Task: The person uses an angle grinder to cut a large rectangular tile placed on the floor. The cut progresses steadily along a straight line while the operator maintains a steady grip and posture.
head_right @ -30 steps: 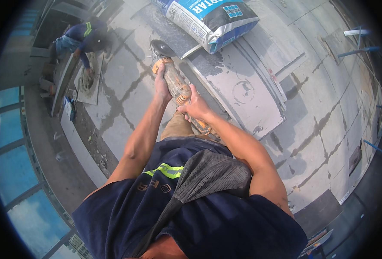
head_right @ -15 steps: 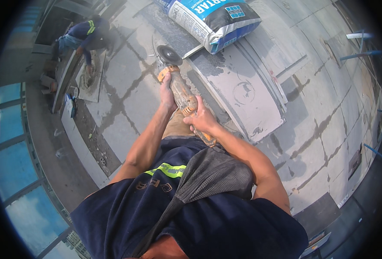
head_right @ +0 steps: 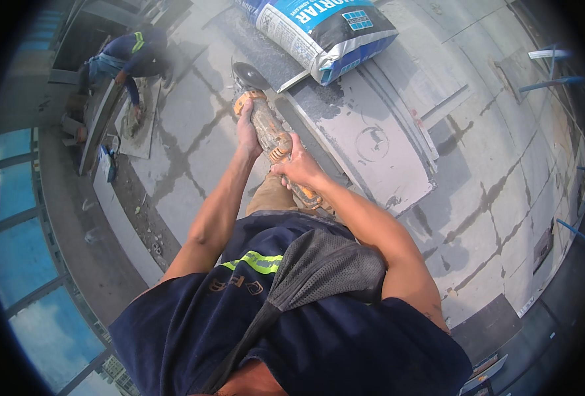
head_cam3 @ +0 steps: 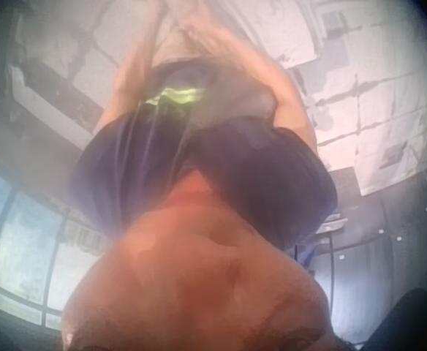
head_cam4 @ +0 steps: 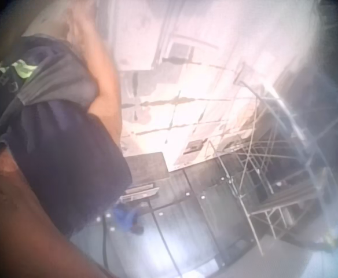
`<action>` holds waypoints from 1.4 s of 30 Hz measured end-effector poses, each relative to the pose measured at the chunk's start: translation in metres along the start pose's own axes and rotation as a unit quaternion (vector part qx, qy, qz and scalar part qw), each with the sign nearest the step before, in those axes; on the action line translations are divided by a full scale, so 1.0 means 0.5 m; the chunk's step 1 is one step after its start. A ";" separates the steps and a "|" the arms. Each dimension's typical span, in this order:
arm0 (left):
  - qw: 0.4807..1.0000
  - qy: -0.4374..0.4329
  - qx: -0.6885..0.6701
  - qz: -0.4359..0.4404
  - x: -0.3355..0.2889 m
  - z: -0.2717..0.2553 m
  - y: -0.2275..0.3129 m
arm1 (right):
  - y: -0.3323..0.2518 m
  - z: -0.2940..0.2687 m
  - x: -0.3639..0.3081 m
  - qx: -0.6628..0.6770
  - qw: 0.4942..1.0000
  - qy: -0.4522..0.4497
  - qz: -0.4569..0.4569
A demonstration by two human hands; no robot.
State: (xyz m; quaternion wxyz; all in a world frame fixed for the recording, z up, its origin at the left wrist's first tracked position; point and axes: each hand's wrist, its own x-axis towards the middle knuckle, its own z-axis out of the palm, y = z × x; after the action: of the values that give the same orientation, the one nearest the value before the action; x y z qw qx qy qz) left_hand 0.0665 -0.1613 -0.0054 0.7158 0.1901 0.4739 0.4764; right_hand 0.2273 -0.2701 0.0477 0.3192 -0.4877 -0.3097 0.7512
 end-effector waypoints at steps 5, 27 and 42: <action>1.000 0.007 -0.003 -0.023 0.019 0.005 0.017 | 0.009 -0.002 0.039 -0.001 1.000 0.002 -0.004; 1.000 0.006 0.020 -0.014 -0.087 0.011 -0.056 | 0.078 -0.011 -0.070 -0.034 0.999 0.015 -0.027; 1.000 -0.004 0.013 0.000 -0.003 -0.011 -0.015 | 0.014 0.003 -0.013 -0.007 1.000 0.001 0.003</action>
State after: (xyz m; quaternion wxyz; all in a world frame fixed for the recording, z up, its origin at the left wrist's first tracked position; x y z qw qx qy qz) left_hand 0.0655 -0.1672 -0.0126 0.7153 0.2008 0.4772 0.4693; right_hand 0.2268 -0.2794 0.0463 0.3139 -0.4912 -0.3133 0.7497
